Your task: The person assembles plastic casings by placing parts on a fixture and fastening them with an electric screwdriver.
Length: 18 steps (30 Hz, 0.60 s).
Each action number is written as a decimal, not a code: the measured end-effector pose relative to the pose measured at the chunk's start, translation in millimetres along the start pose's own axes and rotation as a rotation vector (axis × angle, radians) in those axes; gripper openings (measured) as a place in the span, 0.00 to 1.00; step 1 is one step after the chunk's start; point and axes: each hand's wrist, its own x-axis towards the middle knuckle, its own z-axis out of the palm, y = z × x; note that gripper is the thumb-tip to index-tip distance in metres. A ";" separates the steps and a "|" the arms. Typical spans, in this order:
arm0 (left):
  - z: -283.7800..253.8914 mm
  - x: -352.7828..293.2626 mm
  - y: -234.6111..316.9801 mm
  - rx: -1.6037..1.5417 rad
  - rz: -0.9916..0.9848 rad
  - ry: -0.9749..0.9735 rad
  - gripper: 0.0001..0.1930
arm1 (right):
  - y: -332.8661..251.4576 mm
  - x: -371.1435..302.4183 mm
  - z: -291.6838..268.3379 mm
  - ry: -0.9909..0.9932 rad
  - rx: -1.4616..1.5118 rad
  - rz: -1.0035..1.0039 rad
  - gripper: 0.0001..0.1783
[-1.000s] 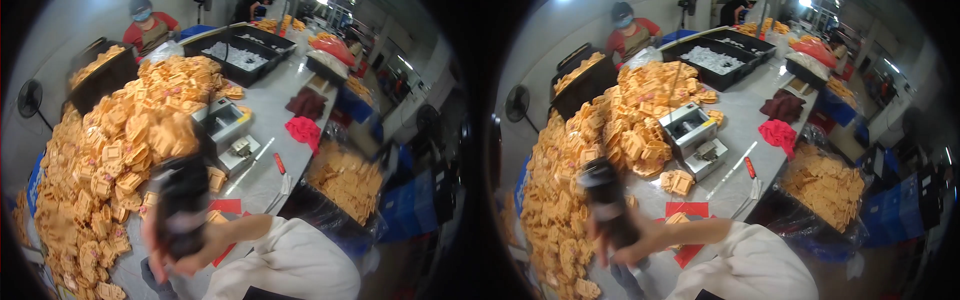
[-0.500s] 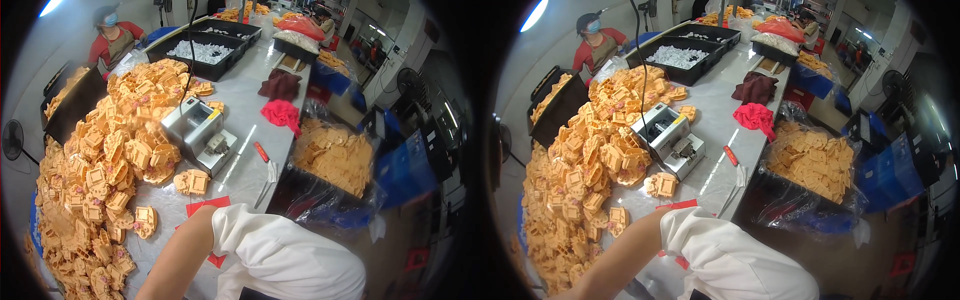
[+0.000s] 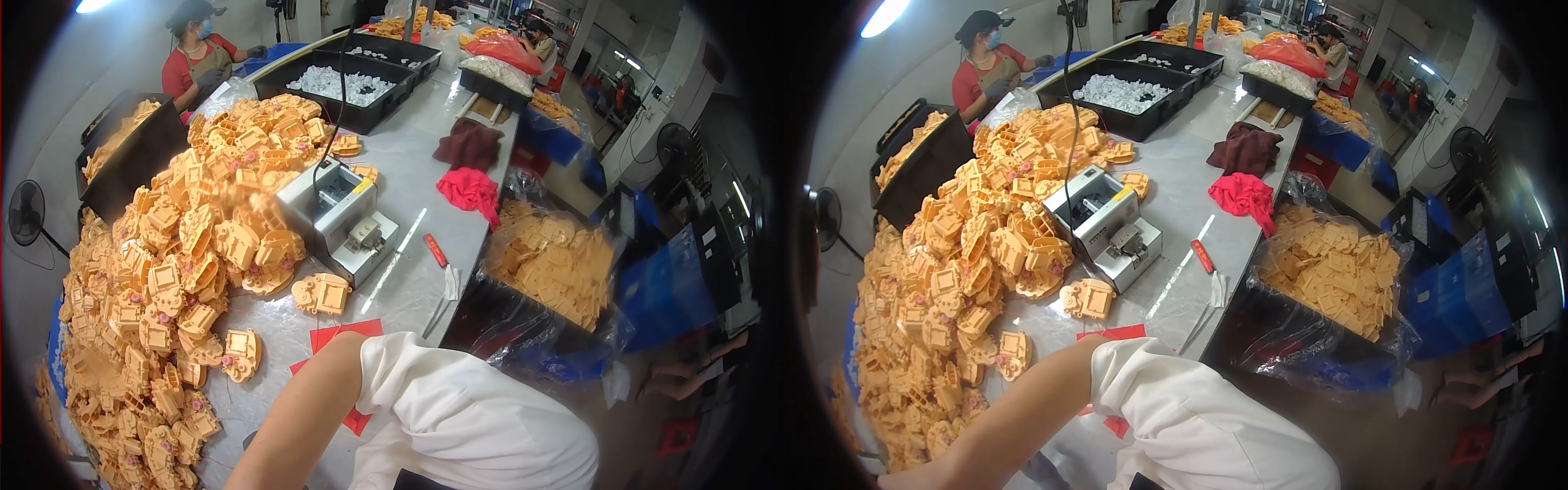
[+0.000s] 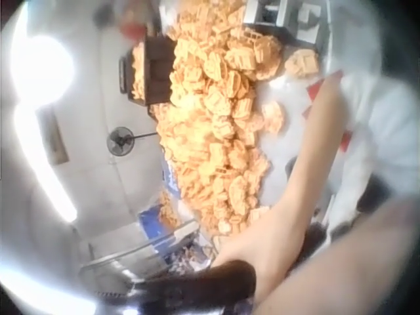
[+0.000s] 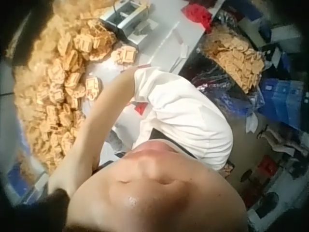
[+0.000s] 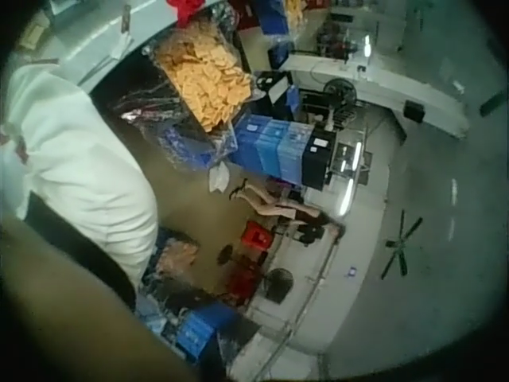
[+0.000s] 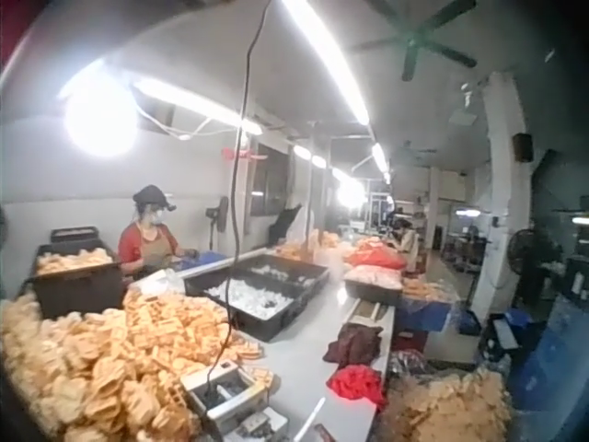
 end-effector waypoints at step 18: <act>-6.4 -1.5 6.2 0.091 0.039 -0.025 0.09 | -11.9 -2.7 -4.0 0.046 0.146 0.006 0.21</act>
